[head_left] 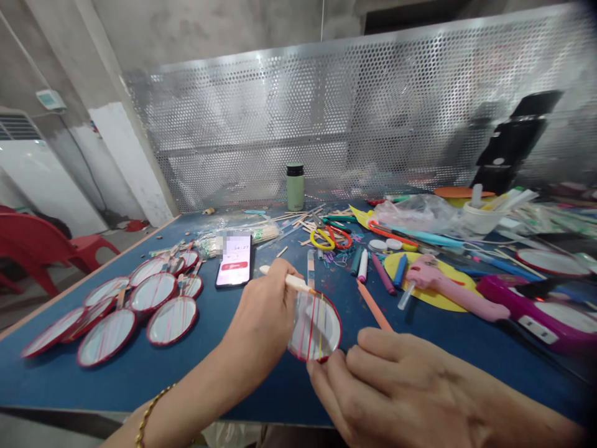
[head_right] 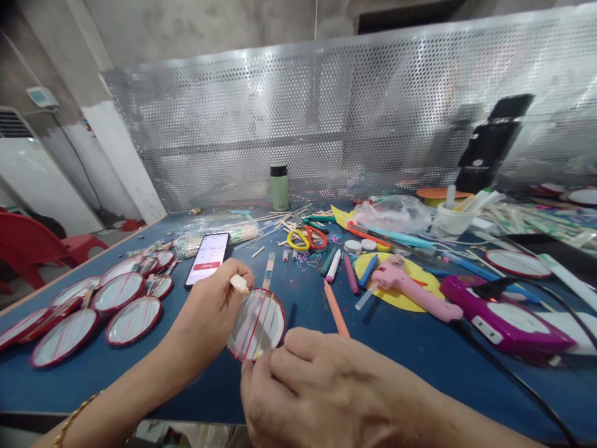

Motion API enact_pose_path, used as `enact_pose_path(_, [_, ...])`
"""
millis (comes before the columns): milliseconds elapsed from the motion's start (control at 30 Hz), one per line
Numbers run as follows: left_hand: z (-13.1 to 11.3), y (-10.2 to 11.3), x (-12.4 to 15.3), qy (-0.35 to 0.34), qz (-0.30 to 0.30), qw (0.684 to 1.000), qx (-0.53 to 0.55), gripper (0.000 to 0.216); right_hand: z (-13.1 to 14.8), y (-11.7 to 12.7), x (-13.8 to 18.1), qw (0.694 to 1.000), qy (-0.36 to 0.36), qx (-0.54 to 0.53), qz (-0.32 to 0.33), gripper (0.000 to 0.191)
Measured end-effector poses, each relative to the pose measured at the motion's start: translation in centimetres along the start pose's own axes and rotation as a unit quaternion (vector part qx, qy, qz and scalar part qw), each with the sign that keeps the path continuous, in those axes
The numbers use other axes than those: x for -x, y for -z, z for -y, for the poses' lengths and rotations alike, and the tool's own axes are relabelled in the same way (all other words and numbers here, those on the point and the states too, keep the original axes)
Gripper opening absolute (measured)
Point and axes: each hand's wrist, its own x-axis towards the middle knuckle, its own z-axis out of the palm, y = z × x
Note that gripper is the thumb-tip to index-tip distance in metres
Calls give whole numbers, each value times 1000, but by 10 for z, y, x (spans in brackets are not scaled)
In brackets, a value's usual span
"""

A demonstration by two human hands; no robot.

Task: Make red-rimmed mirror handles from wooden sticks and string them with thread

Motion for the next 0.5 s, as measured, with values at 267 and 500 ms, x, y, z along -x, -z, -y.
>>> enact_pose_path(267, [0, 0, 0, -5, 2, 1000, 13, 19, -4, 2, 2, 1000, 6, -9, 4, 36])
enact_pose_path(500, [0, -1, 1, -10, -10, 1000, 7, 17, -6, 3, 3, 1000, 12, -21, -1, 34])
